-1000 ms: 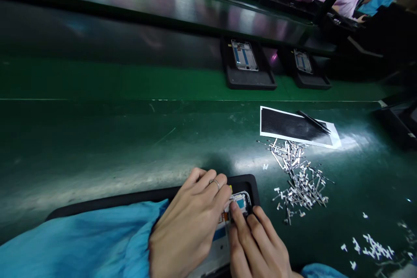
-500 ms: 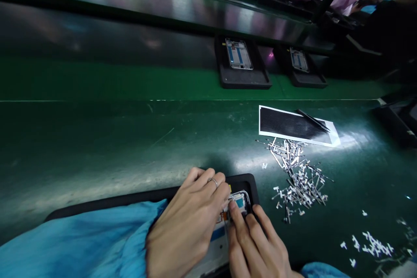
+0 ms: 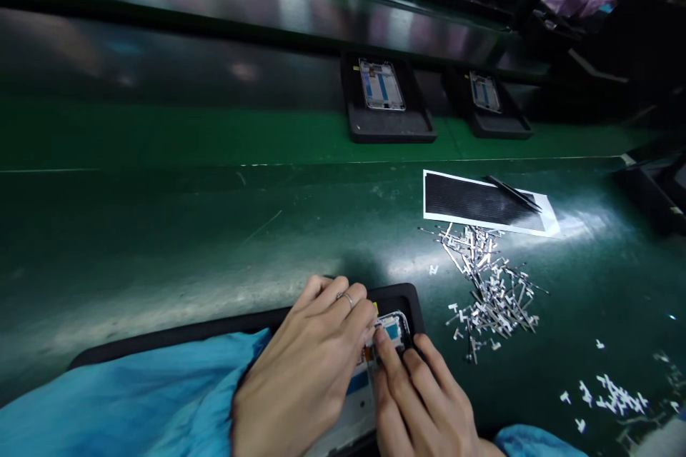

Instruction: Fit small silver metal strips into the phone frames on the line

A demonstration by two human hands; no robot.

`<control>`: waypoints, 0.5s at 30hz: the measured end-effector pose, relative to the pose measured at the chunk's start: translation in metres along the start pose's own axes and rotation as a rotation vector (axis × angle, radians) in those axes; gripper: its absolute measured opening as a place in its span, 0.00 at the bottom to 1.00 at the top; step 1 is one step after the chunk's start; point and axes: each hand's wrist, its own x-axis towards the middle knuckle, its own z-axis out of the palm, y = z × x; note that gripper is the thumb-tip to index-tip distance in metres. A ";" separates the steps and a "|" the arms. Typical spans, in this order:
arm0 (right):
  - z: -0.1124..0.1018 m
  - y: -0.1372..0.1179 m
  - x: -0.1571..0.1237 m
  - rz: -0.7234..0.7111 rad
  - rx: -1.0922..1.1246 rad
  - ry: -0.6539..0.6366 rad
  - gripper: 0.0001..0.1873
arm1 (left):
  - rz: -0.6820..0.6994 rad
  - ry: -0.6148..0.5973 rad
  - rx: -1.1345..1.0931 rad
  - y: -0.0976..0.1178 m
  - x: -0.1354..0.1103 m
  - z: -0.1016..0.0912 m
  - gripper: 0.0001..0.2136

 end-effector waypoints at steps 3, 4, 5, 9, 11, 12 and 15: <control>0.000 0.000 0.001 0.026 0.007 0.013 0.18 | 0.011 -0.012 0.011 0.000 0.001 -0.002 0.14; -0.001 0.000 0.001 0.029 0.004 0.012 0.18 | 0.012 -0.012 0.013 -0.001 0.001 -0.002 0.14; -0.001 0.000 0.001 0.027 0.000 0.008 0.18 | 0.012 -0.006 0.020 -0.001 0.001 -0.002 0.14; 0.000 0.001 -0.002 0.012 -0.007 -0.035 0.17 | 0.020 0.013 0.055 -0.002 0.000 -0.001 0.14; 0.000 0.000 -0.002 0.002 -0.011 -0.052 0.17 | 0.029 0.005 0.049 -0.002 0.000 -0.001 0.15; 0.000 0.000 -0.002 0.000 -0.014 -0.054 0.17 | 0.030 -0.001 0.038 -0.002 0.000 -0.001 0.15; -0.001 0.000 -0.002 0.009 -0.015 -0.042 0.18 | 0.025 -0.014 0.014 -0.002 0.000 0.000 0.15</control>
